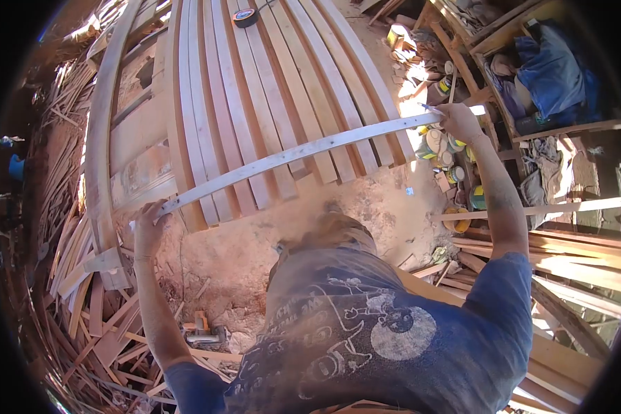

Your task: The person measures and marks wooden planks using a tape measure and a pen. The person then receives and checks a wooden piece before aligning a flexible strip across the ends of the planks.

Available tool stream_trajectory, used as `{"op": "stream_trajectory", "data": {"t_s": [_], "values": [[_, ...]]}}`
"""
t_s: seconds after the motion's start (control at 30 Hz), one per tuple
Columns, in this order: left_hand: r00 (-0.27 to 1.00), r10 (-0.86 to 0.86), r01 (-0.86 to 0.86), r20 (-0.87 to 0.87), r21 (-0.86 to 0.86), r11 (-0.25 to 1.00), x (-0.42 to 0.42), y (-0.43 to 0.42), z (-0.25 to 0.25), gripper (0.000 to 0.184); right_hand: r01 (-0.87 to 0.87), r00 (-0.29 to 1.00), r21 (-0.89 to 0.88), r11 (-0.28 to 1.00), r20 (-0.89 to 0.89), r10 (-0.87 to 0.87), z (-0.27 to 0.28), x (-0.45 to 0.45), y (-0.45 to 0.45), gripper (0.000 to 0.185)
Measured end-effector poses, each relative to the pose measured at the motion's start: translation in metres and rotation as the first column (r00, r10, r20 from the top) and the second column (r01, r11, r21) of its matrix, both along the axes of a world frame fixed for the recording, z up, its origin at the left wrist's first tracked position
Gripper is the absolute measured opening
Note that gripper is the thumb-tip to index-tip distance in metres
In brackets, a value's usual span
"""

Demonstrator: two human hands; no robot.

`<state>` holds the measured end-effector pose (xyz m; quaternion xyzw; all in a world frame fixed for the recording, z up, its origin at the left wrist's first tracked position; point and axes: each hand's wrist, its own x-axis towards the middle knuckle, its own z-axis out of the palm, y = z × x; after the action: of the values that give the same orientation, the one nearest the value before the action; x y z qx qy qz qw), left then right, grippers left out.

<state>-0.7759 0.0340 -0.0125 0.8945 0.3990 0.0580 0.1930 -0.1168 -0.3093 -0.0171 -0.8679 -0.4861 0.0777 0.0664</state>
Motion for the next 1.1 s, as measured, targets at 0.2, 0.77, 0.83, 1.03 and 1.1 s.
{"op": "stream_trajectory", "data": {"t_s": [0.2,0.77,0.83,1.03,1.1], "values": [[0.998,-0.023,0.023,0.056,-0.001,1.0,-0.004,-0.003,0.005,0.039,-0.011,1.0,0.066,0.998,0.008,0.011,-0.009,-0.013,0.007,0.028],[1.0,-0.024,0.023,-0.008,-0.081,0.996,-0.006,-0.021,0.014,0.035,-0.1,0.987,-0.011,0.995,-0.125,0.098,0.015,-0.048,-0.019,0.033],[1.0,-0.006,0.005,-0.01,-0.123,0.992,-0.005,-0.024,0.016,0.035,-0.101,0.987,-0.023,0.995,-0.124,0.098,0.016,-0.05,-0.024,0.032],[1.0,0.003,-0.005,-0.027,-0.059,0.998,0.003,-0.029,0.022,0.039,-0.212,0.971,0.094,0.973,-0.093,0.22,0.02,-0.062,-0.02,0.037],[1.0,-0.023,0.023,-0.013,-0.004,1.0,0.007,-0.032,0.02,0.041,-0.205,0.967,0.089,0.975,-0.138,0.216,0.033,-0.078,-0.012,0.043]]}}
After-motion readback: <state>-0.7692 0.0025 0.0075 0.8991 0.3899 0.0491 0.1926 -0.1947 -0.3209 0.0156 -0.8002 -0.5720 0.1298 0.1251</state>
